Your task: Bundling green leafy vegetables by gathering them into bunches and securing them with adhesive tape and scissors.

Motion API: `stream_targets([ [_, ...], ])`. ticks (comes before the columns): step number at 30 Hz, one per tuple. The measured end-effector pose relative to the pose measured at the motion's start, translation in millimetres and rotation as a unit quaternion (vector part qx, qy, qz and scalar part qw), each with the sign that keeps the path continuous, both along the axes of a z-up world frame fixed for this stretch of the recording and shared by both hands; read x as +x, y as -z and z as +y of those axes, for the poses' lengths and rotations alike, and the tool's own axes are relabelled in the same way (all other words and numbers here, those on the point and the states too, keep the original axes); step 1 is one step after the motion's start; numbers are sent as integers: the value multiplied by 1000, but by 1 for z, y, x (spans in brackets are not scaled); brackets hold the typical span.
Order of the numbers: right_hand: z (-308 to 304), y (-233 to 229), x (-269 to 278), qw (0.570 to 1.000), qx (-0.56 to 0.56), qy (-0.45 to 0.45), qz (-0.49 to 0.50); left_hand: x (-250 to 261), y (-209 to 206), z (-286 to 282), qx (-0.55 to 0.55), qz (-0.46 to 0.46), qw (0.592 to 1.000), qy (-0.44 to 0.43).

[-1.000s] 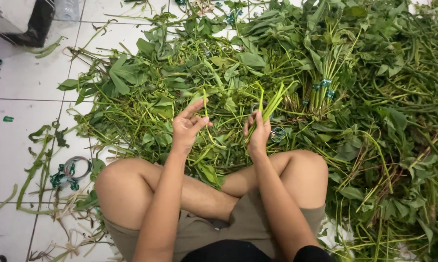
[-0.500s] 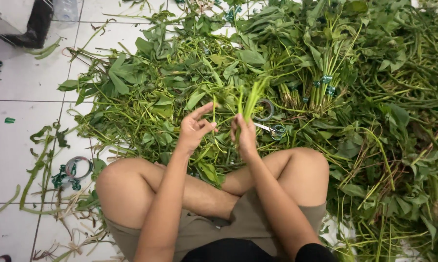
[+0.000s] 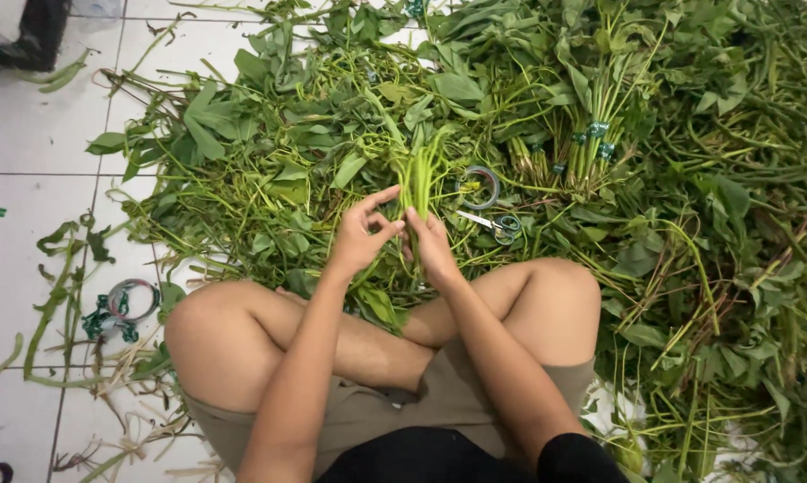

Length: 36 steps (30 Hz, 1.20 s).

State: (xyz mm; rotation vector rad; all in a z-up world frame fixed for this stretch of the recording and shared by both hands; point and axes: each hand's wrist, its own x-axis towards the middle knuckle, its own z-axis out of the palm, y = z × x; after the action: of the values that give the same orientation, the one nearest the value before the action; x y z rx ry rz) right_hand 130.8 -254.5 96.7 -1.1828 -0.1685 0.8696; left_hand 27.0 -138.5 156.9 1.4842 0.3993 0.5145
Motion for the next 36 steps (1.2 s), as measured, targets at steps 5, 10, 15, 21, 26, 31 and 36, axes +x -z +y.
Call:
stream_targets([
  [5, -1, 27, 5, 999, -24, -19, -36, 4, 4, -9, 71, 53, 994, -62],
  [10, -1, 9, 4, 998, -55, -4, -13, 7, 12, -17, 75, 51, 994, -53],
  [15, 6, 31, 15, 989, -142, -6, -51, 14, 34, -22, 183, 70, 977, -82],
  [21, -10, 13, 13, 988, -118, 24, -91, 27, 39, -26, 2, 172, 980, -99],
  [26, -39, -19, -12, 963, -93, -47, -249, 39, 43, -42, -114, 239, 964, 34],
  [31, -38, 30, -6, 937, -89, -148, -304, 40, 69, -42, -127, 185, 974, 39],
  [36, -46, -6, 12, 908, -155, -279, -270, 42, 22, -56, -97, 224, 968, 54],
])
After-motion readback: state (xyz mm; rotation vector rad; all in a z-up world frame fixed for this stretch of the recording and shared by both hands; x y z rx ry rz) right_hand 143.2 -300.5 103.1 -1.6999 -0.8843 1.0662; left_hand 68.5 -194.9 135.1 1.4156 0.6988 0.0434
